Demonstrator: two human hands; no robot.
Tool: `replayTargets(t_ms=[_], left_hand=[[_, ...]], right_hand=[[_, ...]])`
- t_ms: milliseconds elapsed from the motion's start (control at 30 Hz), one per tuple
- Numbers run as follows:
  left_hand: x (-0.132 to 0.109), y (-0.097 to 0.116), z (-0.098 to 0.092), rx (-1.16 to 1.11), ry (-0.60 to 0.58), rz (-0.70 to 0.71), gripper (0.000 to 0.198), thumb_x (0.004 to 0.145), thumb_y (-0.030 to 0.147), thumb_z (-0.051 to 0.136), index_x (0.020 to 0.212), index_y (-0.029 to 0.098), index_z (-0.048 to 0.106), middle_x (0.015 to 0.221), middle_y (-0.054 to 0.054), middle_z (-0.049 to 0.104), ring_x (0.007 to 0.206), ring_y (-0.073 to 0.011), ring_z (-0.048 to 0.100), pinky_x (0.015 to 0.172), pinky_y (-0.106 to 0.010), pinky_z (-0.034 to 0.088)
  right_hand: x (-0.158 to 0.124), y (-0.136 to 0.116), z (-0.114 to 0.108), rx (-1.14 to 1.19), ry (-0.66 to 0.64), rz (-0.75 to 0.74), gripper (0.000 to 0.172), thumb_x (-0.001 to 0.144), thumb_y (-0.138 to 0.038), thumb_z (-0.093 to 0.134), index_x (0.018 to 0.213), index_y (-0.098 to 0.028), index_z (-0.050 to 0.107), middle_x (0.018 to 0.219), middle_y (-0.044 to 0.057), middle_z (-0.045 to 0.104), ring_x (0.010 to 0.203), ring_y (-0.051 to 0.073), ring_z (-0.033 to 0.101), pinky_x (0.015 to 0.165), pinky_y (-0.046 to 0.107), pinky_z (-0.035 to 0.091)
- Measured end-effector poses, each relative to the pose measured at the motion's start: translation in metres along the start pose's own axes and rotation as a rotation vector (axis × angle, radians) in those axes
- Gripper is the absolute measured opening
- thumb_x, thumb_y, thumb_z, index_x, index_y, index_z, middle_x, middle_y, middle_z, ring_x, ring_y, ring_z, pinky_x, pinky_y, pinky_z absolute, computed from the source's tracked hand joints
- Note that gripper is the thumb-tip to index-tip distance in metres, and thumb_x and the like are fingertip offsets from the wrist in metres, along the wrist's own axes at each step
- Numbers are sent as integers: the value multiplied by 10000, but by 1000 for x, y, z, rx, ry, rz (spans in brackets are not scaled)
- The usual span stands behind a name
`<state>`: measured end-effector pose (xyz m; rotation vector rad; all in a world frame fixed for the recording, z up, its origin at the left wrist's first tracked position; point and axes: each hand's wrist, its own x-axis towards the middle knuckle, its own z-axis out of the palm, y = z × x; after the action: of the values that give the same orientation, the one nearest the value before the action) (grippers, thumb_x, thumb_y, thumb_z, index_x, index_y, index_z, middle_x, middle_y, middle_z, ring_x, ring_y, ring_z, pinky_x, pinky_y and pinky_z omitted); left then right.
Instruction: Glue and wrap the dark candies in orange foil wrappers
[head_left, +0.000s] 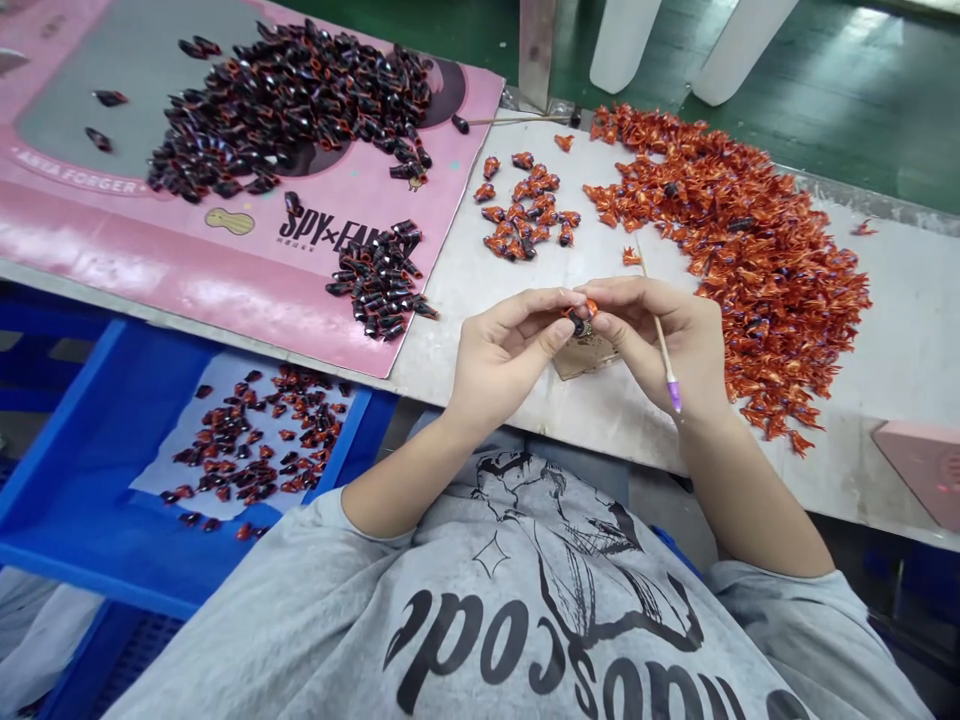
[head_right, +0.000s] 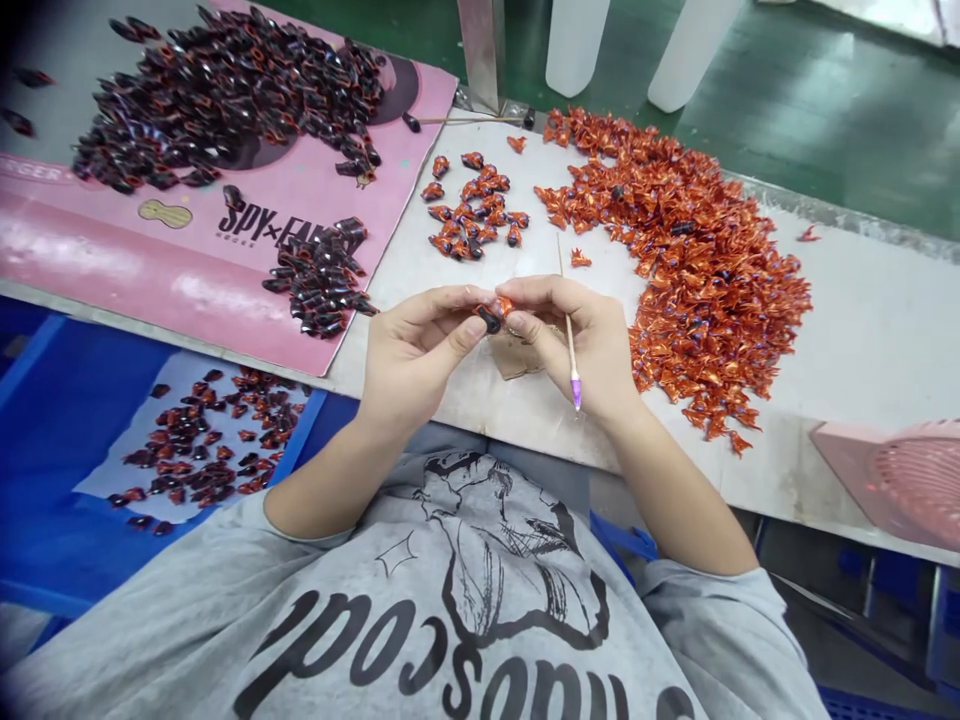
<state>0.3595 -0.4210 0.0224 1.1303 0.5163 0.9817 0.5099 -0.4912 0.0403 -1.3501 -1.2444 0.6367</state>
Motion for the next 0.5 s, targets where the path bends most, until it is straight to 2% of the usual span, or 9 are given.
replayTargets(t_ms=[200, 500], left_hand=[[-2, -1, 0, -45, 1, -6, 260, 700, 370, 881, 896, 226, 787, 966, -58, 773, 1010, -239, 743, 1001, -422, 581], [-4, -10, 5, -10, 27, 134, 176, 742, 366, 853, 882, 276, 794, 950, -14, 770, 950, -157, 737, 889, -302, 617]], right_hand=[[-1, -2, 4, -56, 18, -87, 221, 876, -464, 723, 979, -270, 742, 994, 44, 747, 908, 207, 710, 837, 374, 616], [-6, -6, 4, -85, 58, -125, 97, 869, -341, 753, 927, -269, 728, 938, 37, 748, 892, 209, 707, 853, 378, 577]])
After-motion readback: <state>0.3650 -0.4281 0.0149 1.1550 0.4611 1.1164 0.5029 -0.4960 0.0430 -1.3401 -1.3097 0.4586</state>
